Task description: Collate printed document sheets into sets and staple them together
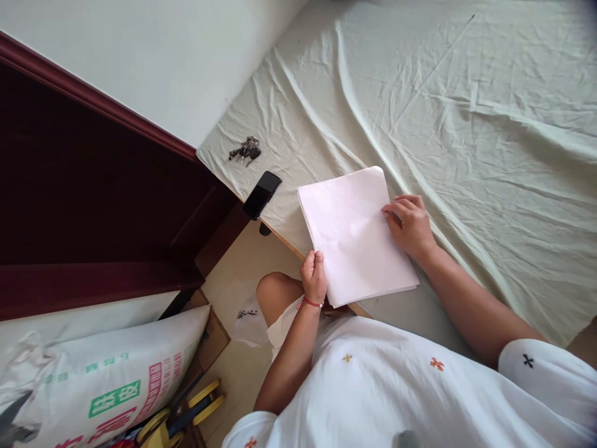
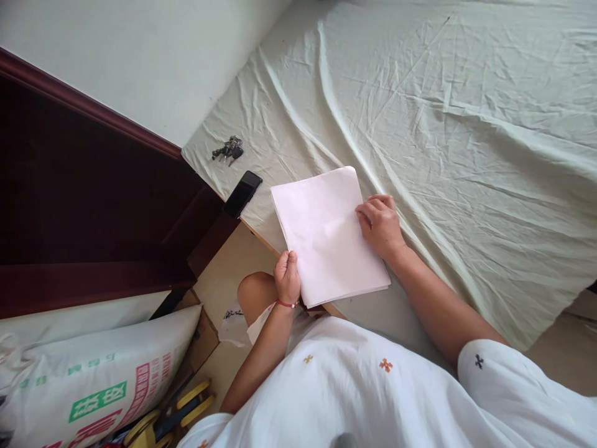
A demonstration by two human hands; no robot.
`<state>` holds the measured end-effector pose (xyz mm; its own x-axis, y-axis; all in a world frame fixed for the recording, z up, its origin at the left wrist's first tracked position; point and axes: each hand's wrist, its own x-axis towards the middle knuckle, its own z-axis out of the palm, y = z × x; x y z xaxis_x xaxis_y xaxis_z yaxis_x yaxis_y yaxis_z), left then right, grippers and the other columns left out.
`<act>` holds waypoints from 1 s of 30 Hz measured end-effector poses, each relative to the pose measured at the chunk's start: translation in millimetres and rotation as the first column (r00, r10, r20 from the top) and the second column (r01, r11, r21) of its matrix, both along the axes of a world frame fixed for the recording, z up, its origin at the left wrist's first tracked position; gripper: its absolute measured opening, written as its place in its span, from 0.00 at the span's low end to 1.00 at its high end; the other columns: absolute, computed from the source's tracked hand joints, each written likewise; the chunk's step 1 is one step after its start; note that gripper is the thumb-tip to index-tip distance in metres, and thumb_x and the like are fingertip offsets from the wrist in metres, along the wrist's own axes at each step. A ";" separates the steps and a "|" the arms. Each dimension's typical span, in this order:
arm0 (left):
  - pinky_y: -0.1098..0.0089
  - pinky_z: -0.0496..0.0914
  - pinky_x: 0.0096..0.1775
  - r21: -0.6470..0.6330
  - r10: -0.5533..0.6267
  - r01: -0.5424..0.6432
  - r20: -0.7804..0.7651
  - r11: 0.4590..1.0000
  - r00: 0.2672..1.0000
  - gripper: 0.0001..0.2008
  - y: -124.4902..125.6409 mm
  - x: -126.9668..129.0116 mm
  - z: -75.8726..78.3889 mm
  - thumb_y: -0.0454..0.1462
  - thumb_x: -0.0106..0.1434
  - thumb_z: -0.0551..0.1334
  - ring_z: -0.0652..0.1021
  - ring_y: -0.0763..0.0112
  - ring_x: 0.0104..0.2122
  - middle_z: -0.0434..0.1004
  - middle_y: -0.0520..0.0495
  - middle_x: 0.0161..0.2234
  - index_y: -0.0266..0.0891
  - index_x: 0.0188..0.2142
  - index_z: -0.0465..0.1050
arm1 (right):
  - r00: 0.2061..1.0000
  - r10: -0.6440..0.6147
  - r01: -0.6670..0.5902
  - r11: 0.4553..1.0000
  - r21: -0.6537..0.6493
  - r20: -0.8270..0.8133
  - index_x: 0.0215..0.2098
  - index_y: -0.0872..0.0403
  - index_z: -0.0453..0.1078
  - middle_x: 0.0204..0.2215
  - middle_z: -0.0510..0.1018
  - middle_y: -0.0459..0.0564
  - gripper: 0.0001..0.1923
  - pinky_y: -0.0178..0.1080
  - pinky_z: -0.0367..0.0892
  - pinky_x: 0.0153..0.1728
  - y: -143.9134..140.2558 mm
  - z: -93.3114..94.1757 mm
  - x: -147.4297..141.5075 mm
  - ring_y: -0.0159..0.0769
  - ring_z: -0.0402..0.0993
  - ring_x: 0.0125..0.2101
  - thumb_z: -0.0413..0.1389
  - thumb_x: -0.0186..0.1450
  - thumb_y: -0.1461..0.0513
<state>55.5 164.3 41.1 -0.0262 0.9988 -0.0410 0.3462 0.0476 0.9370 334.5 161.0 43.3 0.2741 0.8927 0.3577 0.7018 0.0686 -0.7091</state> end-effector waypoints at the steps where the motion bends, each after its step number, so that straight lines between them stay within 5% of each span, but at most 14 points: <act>1: 0.69 0.58 0.31 -0.001 -0.007 0.007 -0.003 1.000 1.000 0.29 0.0 0.1 0.3 0.63 0.67 0.61 0.62 0.71 0.26 0.61 0.55 0.23 0.42 0.26 0.63 | 0.999 0.041 -0.041 0.999 -0.012 -0.006 0.39 0.50 0.79 0.37 0.82 0.57 0.11 0.58 0.68 0.57 0.5 -2.3 -1.4 0.55 0.72 0.52 0.53 0.71 0.61; 6: 0.70 0.61 0.32 -0.026 -0.042 0.042 0.010 0.999 0.999 0.27 0.6 0.5 1.8 0.62 0.66 0.62 0.65 0.71 0.27 0.66 0.54 0.24 0.42 0.28 0.67 | 0.999 0.037 -0.037 0.999 -0.028 -0.009 0.43 0.50 0.79 0.43 0.82 0.58 0.10 0.60 0.67 0.58 0.7 -9.2 -4.8 0.56 0.71 0.55 0.56 0.69 0.62; 12: 0.70 0.66 0.36 -0.071 -0.026 0.034 0.109 0.997 0.994 0.26 -2.5 -2.6 4.0 0.61 0.65 0.65 0.70 0.70 0.30 0.69 0.53 0.27 0.41 0.29 0.71 | 0.974 -0.069 0.054 0.996 -0.074 -0.214 0.63 0.50 0.68 0.54 0.81 0.59 0.30 0.62 0.67 0.60 2.3 -11.8 4.1 0.57 0.70 0.59 0.62 0.64 0.55; 15: 0.70 0.68 0.37 -0.091 -0.008 0.024 0.173 0.996 0.985 0.26 -5.8 -6.2 7.5 0.61 0.63 0.66 0.72 0.69 0.31 0.72 0.52 0.28 0.41 0.30 0.73 | 0.852 -0.024 -0.041 0.993 -0.113 -0.523 0.66 0.48 0.64 0.49 0.82 0.56 0.38 0.57 0.72 0.54 3.7 -4.6 4.5 0.51 0.78 0.49 0.67 0.61 0.48; 19: 0.69 0.71 0.39 -0.101 0.031 -0.002 0.287 0.995 0.957 0.25 -4.5 -9.2 16.0 0.61 0.61 0.68 0.76 0.68 0.34 0.78 0.49 0.31 0.41 0.32 0.76 | 0.463 0.023 -0.251 0.962 -0.106 -0.886 0.63 0.46 0.65 0.45 0.84 0.52 0.41 0.49 0.77 0.46 2.8 14.2 -0.8 0.47 0.83 0.43 0.72 0.57 0.45; 21: 0.68 0.73 0.42 -0.061 0.033 -0.014 0.338 0.998 0.941 0.25 -1.1 -8.1 22.1 0.61 0.61 0.69 0.77 0.66 0.36 0.79 0.48 0.33 0.42 0.33 0.76 | 0.359 0.012 -0.272 0.958 -0.092 -0.933 0.60 0.46 0.68 0.46 0.84 0.52 0.40 0.48 0.77 0.47 0.6 21.2 -2.0 0.47 0.83 0.46 0.74 0.54 0.47; 27: 0.68 0.74 0.42 0.028 -0.005 -0.006 0.373 1.000 0.928 0.25 8.5 5.3 41.0 0.61 0.63 0.67 0.78 0.66 0.38 0.81 0.47 0.36 0.42 0.35 0.76 | 0.309 0.021 -0.431 0.894 -0.121 -0.951 0.44 0.51 0.79 0.39 0.85 0.54 0.27 0.52 0.79 0.49 -12.8 29.0 2.7 0.50 0.84 0.43 0.75 0.54 0.46; 30: 0.68 0.74 0.42 0.103 -0.061 0.026 0.355 0.994 0.933 0.24 15.5 12.7 46.8 0.60 0.64 0.67 0.78 0.67 0.37 0.79 0.48 0.34 0.41 0.34 0.75 | 0.360 0.026 -0.400 0.907 -0.129 -0.933 0.41 0.52 0.81 0.41 0.86 0.55 0.26 0.54 0.80 0.48 -14.4 44.3 4.3 0.50 0.84 0.42 0.77 0.51 0.48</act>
<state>68.2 179.9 87.8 0.0165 0.9983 0.0557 -0.0129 -0.0555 0.9984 338.8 146.6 87.6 0.0434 0.9671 -0.2505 -0.3725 -0.2170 -0.9023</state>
